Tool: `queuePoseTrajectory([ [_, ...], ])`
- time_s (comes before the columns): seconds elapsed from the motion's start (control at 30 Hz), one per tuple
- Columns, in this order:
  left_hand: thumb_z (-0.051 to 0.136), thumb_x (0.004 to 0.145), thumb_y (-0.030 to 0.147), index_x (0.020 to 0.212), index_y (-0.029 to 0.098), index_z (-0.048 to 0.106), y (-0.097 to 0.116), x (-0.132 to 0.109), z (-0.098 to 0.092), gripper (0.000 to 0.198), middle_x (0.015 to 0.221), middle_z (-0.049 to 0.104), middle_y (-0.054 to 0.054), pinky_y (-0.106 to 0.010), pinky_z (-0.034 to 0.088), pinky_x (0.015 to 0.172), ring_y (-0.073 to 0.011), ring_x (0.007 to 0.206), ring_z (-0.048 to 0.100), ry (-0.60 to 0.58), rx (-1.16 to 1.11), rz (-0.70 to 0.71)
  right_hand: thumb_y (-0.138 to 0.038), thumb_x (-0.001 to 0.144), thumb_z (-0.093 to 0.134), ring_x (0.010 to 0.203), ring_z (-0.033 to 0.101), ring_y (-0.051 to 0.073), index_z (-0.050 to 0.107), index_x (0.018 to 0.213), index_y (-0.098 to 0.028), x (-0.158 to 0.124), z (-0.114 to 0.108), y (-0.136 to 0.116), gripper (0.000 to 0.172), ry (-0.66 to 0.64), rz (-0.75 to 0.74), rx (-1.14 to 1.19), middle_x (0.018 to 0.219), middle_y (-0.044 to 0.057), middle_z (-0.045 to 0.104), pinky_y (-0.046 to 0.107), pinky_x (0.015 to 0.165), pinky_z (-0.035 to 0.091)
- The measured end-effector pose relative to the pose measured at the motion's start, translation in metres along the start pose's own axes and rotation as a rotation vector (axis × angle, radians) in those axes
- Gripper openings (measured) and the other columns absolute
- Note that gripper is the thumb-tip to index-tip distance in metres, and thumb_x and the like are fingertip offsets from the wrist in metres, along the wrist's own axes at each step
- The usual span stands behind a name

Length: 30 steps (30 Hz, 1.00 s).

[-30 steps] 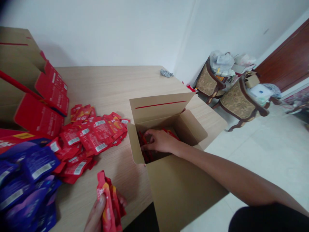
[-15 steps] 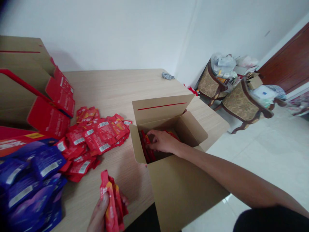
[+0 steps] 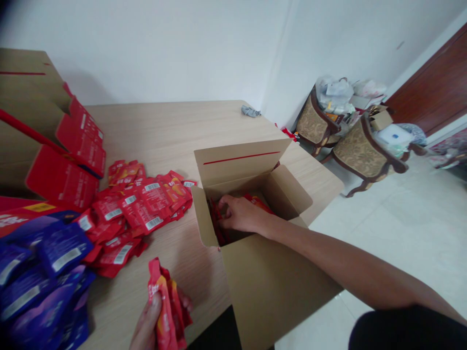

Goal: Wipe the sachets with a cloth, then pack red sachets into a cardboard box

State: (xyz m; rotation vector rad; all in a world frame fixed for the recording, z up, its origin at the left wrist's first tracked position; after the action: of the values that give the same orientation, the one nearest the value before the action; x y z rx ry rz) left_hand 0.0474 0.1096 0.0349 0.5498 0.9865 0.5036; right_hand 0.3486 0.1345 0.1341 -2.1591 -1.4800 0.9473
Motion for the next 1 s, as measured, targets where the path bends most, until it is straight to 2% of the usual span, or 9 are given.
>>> queuePoseTrajectory([
  [0.13, 0.09, 0.064, 0.065, 0.086, 0.016, 0.076, 0.002, 0.0, 0.003, 0.055, 0.074, 0.075, -0.007, -0.032, 0.057, 0.059, -0.0234, 0.063, 0.068, 0.005, -0.019, 0.008, -0.038, 0.08, 0.084, 0.073, 0.069, 0.016, 0.063, 0.105, -0.023, 0.002, 0.001, 0.002, 0.036, -0.012, -0.017, 0.017, 0.086, -0.002, 0.075, 0.025, 0.063, 0.043],
  [0.3, 0.091, 0.062, 0.064, 0.085, 0.016, 0.076, 0.001, 0.001, 0.002, 0.056, 0.073, 0.075, -0.007, -0.032, 0.057, 0.057, -0.023, 0.061, 0.068, 0.048, -0.015, -0.001, -0.053, 0.076, 0.086, 0.082, 0.07, 0.017, 0.065, 0.106, -0.024, 0.004, -0.001, 0.011, 0.047, -0.011, -0.05, 0.072, 0.095, 0.0, 0.075, 0.026, 0.067, 0.045],
  [0.43, 0.093, 0.06, 0.061, 0.084, 0.016, 0.076, 0.0, 0.002, 0.003, 0.054, 0.075, 0.076, -0.008, -0.033, 0.058, 0.06, -0.0243, 0.064, 0.069, 0.031, -0.01, 0.018, -0.056, 0.076, 0.085, 0.087, 0.071, 0.019, 0.065, 0.113, -0.024, 0.003, -0.001, 0.014, 0.052, -0.032, -0.041, 0.119, 0.1, 0.001, 0.075, 0.028, 0.073, 0.049],
  [0.63, 0.09, 0.063, 0.066, 0.083, 0.016, 0.076, 0.0, 0.002, 0.001, 0.056, 0.074, 0.076, -0.008, -0.032, 0.059, 0.061, -0.024, 0.065, 0.069, 0.032, 0.018, 0.023, -0.059, 0.071, 0.089, 0.089, 0.072, 0.02, 0.064, 0.122, -0.023, 0.002, -0.007, 0.012, 0.067, -0.041, -0.032, 0.096, 0.104, 0.003, 0.075, 0.029, 0.075, 0.051],
  [0.9, 0.088, 0.064, 0.069, 0.081, 0.016, 0.076, -0.002, 0.004, -0.001, 0.057, 0.076, 0.076, -0.008, -0.03, 0.059, 0.063, -0.0235, 0.066, 0.07, 0.026, 0.034, 0.04, -0.062, 0.065, 0.092, 0.074, 0.071, 0.019, 0.059, 0.132, -0.019, -0.001, -0.011, 0.009, 0.086, -0.106, 0.068, 0.276, 0.115, 0.01, 0.073, 0.027, 0.053, 0.056],
  [0.97, 0.088, 0.063, 0.07, 0.08, 0.017, 0.077, -0.001, 0.004, 0.0, 0.056, 0.075, 0.076, -0.008, -0.03, 0.058, 0.062, -0.0231, 0.066, 0.069, 0.013, 0.043, 0.042, -0.061, 0.07, 0.089, 0.077, 0.073, 0.02, 0.061, 0.133, -0.018, -0.004, -0.023, 0.01, 0.081, -0.096, 0.069, 0.222, 0.114, 0.011, 0.075, 0.027, 0.056, 0.057],
  [1.0, 0.088, 0.062, 0.07, 0.078, 0.017, 0.077, -0.001, 0.004, 0.0, 0.056, 0.075, 0.076, -0.008, -0.03, 0.058, 0.062, -0.023, 0.066, 0.069, 0.005, 0.047, 0.04, -0.06, 0.075, 0.086, 0.08, 0.073, 0.02, 0.064, 0.131, -0.019, -0.005, -0.032, 0.011, 0.073, -0.095, 0.066, 0.128, 0.113, 0.01, 0.076, 0.026, 0.06, 0.058],
])
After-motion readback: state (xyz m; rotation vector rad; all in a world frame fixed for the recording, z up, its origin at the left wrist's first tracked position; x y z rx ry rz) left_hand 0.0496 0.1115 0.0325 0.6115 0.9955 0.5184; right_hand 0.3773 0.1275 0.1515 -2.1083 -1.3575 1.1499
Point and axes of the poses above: each hand's wrist, its own x-axis towards the middle knuckle, its own z-axis out of the palm, y = z × x, the point moved 5 cm from there along x, towards the middle knuckle
